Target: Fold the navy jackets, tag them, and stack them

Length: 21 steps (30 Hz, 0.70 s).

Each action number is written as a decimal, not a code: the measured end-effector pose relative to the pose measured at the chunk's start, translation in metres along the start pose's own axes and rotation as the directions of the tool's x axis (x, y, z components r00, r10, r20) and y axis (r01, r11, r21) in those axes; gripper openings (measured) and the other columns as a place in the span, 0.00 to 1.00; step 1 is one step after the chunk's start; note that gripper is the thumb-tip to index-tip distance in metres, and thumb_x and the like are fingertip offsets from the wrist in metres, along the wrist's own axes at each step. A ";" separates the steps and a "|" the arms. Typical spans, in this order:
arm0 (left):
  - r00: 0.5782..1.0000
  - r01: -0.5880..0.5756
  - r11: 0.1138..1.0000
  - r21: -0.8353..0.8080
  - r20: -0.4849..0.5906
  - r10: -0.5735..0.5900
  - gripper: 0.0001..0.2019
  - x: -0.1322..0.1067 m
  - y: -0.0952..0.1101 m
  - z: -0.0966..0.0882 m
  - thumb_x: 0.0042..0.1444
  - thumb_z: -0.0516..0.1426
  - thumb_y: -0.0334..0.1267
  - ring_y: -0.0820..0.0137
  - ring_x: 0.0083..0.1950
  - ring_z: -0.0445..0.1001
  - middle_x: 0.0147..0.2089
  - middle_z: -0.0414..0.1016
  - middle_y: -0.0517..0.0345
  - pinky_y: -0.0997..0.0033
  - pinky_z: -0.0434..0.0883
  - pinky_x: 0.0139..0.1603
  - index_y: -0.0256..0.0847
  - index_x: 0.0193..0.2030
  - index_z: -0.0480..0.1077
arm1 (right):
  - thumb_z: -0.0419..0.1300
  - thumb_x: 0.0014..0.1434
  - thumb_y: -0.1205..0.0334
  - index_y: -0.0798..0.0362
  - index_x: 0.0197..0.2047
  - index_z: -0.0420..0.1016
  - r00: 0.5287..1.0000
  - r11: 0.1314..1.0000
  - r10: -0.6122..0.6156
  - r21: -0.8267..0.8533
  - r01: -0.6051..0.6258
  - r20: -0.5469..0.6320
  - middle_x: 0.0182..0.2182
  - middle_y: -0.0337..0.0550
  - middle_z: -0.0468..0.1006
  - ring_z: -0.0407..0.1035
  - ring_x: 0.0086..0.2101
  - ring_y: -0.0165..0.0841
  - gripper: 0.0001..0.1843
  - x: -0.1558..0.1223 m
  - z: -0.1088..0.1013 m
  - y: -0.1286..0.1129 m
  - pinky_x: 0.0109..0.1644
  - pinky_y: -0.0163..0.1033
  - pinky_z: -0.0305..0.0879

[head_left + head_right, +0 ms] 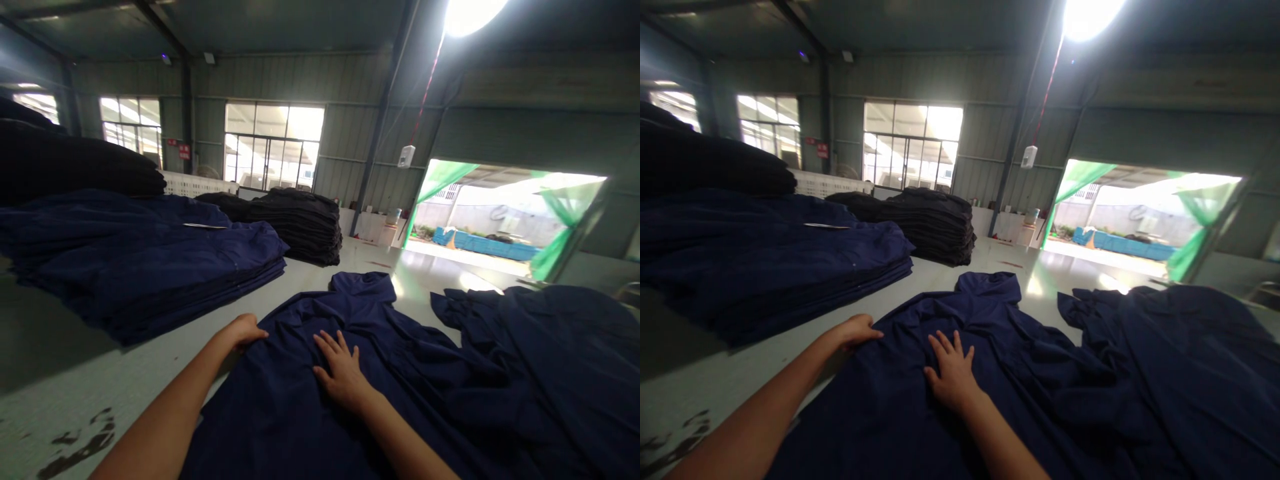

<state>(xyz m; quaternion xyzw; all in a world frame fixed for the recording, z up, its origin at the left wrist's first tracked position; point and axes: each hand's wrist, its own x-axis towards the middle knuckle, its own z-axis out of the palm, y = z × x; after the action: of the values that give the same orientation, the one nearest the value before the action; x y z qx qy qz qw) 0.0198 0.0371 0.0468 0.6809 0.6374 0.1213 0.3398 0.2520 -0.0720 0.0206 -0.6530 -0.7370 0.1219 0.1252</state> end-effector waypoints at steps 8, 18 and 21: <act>0.967 -0.064 0.785 -0.616 0.156 0.201 0.07 -0.008 0.031 0.009 0.51 0.55 0.38 0.75 0.26 0.71 0.23 0.70 0.63 0.78 0.68 0.28 0.40 0.30 0.60 | 0.59 0.53 0.55 0.51 0.60 0.59 0.894 0.869 -0.366 0.251 0.427 -0.258 0.46 0.46 0.70 0.61 0.47 0.38 0.32 -0.020 -0.014 -0.035 0.54 0.45 0.58; 0.868 -0.125 0.377 -0.918 0.083 0.489 0.20 0.019 0.101 0.047 0.43 0.54 0.23 0.75 0.39 0.73 0.47 0.73 0.57 0.75 0.70 0.40 0.41 0.45 0.66 | 0.51 0.57 0.44 0.40 0.57 0.63 0.947 0.979 -0.164 0.074 0.191 -0.277 0.40 0.44 0.68 0.61 0.43 0.39 0.25 -0.017 -0.047 -0.019 0.50 0.48 0.57; 0.852 -0.406 0.503 -0.763 -0.116 0.511 0.25 0.038 0.092 0.063 0.35 0.50 0.20 0.72 0.41 0.74 0.46 0.75 0.55 0.72 0.70 0.43 0.38 0.43 0.70 | 0.54 0.51 0.36 0.36 0.58 0.61 0.969 0.972 -0.235 0.017 0.236 -0.072 0.47 0.44 0.67 0.60 0.48 0.43 0.33 -0.027 -0.049 -0.024 0.53 0.53 0.54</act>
<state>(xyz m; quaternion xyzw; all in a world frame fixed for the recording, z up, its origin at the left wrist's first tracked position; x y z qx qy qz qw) 0.1360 0.0577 0.0467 0.6217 0.2984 0.4218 0.5887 0.2499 -0.1005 0.0746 -0.5631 -0.8028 0.0928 0.1726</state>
